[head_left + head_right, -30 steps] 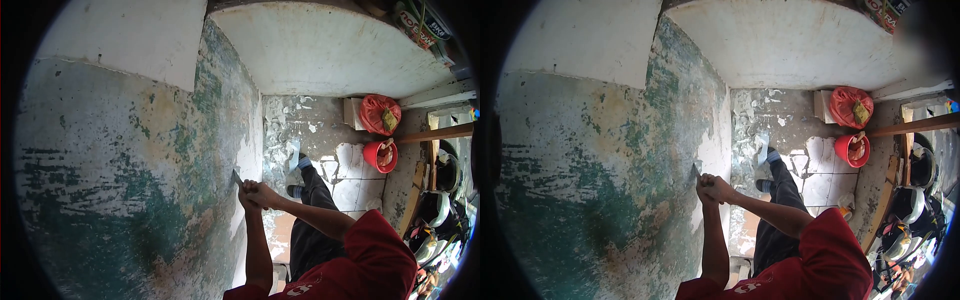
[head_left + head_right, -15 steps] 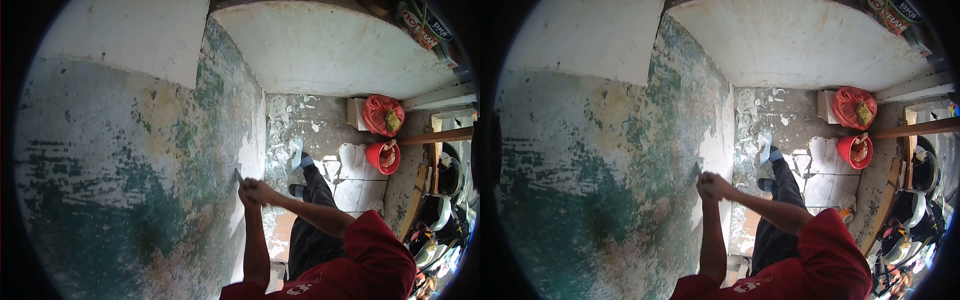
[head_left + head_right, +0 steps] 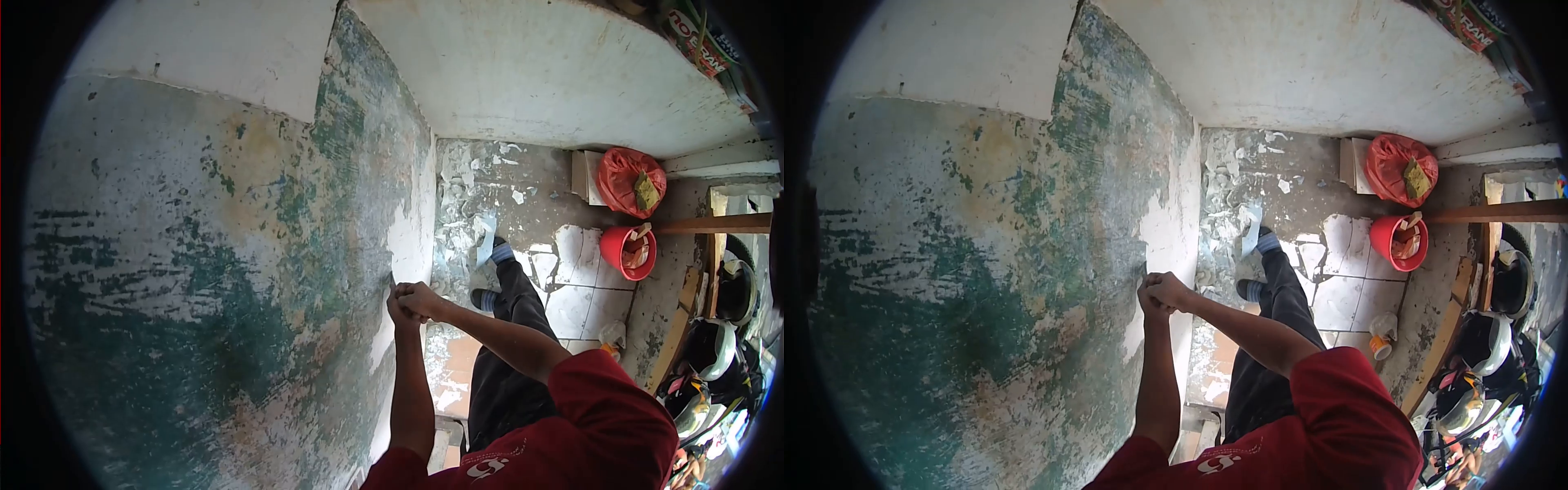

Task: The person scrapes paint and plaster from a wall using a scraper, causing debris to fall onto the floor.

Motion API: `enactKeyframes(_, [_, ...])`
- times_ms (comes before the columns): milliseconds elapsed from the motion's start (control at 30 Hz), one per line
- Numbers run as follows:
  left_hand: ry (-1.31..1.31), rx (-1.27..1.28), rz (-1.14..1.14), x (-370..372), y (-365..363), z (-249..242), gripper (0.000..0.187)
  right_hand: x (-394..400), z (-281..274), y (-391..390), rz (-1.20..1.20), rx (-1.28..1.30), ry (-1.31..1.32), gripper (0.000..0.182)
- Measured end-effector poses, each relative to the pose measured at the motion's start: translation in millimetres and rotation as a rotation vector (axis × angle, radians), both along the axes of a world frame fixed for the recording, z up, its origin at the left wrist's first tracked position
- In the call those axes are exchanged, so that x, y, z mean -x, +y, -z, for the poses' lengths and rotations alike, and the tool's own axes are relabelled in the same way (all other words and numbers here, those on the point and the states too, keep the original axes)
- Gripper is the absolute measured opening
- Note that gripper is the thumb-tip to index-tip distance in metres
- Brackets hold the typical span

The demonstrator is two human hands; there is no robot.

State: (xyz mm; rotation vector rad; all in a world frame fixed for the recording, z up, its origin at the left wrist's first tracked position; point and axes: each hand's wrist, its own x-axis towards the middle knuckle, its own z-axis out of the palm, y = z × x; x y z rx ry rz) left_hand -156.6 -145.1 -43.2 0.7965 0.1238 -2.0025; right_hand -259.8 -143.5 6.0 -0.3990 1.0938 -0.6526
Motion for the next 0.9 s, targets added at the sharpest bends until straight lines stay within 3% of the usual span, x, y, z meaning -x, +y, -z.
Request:
enactKeyframes(33, [-0.050,-0.046,-0.032,3.8,-1.6,-2.3,0.039,-0.3,0.7,-0.3,0.045,-0.033,-0.065,0.015])
enactKeyframes(133, [-0.050,-0.082,-0.074,5.7,4.6,-15.3,0.038,-15.9,20.3,26.2,0.219,0.268,0.073,0.014])
enactKeyframes(233, [-0.091,-0.109,-0.069,6.1,0.6,-10.9,0.038,5.6,-16.9,8.8,0.083,0.119,-0.014,0.014])
enactKeyframes(333, [-0.129,-0.145,-0.078,12.9,-7.1,-1.4,0.037,6.1,7.3,-1.6,0.052,0.040,0.004,0.016])
enactKeyframes(433, [-0.121,-0.196,-0.137,14.6,2.4,-7.9,0.037,-7.5,11.7,19.6,0.257,0.365,0.218,0.020])
enactKeyframes(567, [-0.159,-0.173,-0.086,11.1,-5.3,-4.0,0.037,6.3,2.9,-2.1,-0.038,-0.047,0.029,0.023])
enactKeyframes(667, [-0.181,-0.190,-0.076,14.0,-2.1,-4.8,0.038,9.7,-8.6,3.3,0.053,0.085,0.065,0.023])
enactKeyframes(733, [-0.174,-0.194,-0.077,10.6,2.8,-5.9,0.038,-14.9,20.0,14.1,0.217,0.290,0.150,0.024])
enactKeyframes(833, [-0.138,-0.174,-0.077,7.2,-4.9,-0.2,0.038,2.6,-5.9,-4.5,0.034,0.016,0.010,0.020])
enactKeyframes(900, [-0.119,-0.164,-0.081,9.1,-9.3,5.0,0.038,6.9,-5.1,-4.9,0.062,0.023,0.000,0.019])
